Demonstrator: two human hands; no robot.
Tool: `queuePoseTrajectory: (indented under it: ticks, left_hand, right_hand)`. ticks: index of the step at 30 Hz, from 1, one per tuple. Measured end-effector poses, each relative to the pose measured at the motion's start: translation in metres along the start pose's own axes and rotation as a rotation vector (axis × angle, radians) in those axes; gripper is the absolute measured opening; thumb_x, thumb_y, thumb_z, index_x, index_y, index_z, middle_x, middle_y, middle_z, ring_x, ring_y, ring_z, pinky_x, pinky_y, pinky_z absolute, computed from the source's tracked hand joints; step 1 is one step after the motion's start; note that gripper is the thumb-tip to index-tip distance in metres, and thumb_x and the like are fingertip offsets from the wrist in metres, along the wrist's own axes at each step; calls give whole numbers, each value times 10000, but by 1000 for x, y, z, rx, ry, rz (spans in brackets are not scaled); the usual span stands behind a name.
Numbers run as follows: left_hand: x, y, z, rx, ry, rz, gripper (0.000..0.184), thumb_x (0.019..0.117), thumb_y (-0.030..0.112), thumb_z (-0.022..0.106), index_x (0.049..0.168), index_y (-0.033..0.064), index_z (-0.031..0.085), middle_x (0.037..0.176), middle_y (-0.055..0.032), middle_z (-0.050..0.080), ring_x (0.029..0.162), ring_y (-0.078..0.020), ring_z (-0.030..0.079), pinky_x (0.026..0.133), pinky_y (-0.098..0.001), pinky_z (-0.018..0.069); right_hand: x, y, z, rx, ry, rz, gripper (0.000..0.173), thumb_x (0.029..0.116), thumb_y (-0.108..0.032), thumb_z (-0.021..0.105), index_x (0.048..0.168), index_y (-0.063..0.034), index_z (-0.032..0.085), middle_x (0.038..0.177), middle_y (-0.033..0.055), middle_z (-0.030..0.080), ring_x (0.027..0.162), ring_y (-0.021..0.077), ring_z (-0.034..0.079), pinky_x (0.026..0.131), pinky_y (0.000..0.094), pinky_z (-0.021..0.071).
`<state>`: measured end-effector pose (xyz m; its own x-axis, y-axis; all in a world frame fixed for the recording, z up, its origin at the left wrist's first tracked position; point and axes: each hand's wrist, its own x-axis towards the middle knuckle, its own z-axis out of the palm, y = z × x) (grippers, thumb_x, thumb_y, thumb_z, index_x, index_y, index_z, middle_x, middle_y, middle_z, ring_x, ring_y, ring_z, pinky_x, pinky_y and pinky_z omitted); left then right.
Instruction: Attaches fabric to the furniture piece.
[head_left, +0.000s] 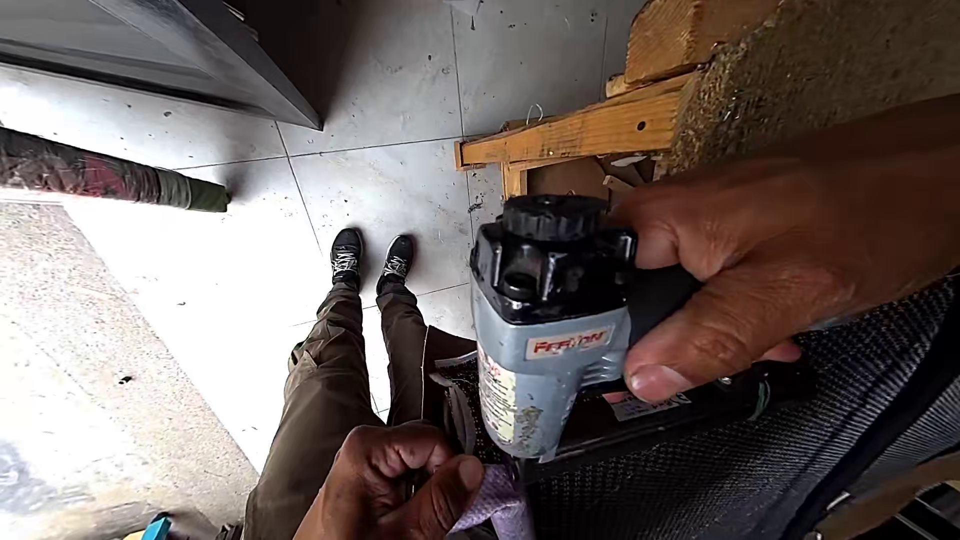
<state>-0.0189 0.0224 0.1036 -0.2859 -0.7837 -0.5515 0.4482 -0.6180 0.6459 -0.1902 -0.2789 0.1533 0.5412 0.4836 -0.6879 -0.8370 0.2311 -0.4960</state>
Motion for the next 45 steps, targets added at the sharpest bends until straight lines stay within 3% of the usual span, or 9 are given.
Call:
queuePoseTrajectory:
  ticks: [15,18,21,26,31,34,38,41,45]
  left_hand:
    - [13,15,-3,193,68,58,342,967,239,704,664,120,600,608,64,547,557,-4,502,509,-192,410]
    - [22,18,-17,289,15,212,290,990,448,651,960,162,695,889,46,671,885,-81,633,818,-308,531]
    - [30,14,-24,327,-197,195,601,943,639,601,1315,170,648,1261,14,673,1224,-158,586,1067,-477,454]
    - [37,8,-3,224,62,212,275,976,318,704,797,115,751,782,28,711,819,-88,657,801,-299,540]
    - [41,14,9,685,174,241,263,957,398,661,750,236,663,745,151,661,821,46,618,831,-278,462]
    - [45,21,9,795,137,332,264,925,325,656,711,170,651,723,69,679,839,4,654,833,-274,460]
    - [44,23,8,833,117,322,265,937,322,652,711,183,640,715,92,658,827,25,632,827,-234,451]
    - [45,22,10,879,125,365,226,908,311,643,728,175,664,741,75,688,878,4,659,847,-244,464]
    - [46,24,10,964,122,426,184,896,286,623,759,177,680,754,75,700,868,-18,662,814,-254,468]
  right_hand:
    - [-7,-14,14,-139,154,35,188,904,-273,757,970,-118,673,620,-25,622,453,31,575,412,163,483]
    - [-18,-6,-7,-172,131,-61,188,941,-295,721,1032,-138,671,604,-8,628,398,67,563,338,233,503]
    - [-40,-5,-16,-117,188,-26,226,903,-346,763,1015,-166,687,613,-18,665,412,69,598,341,235,517]
    - [-41,12,-3,-118,195,-195,220,912,-354,765,1045,-196,686,656,-85,667,458,12,602,363,207,528]
    - [-23,12,9,-179,227,-210,219,882,-344,762,1035,-198,709,696,-117,673,567,-37,638,445,155,545]
    - [-4,-11,43,-187,509,95,211,692,-178,799,773,-64,640,569,-40,537,531,-41,505,486,117,351]
    - [-17,15,17,-353,315,-295,217,870,-388,732,1007,-220,717,763,-175,669,695,-115,630,546,86,537]
    - [-11,-2,40,-323,519,-150,247,719,-327,802,766,-117,680,582,-106,552,570,-97,520,488,73,343]
    - [-12,3,32,-405,435,-226,224,803,-397,769,807,-182,707,613,-128,597,577,-88,578,459,71,424]
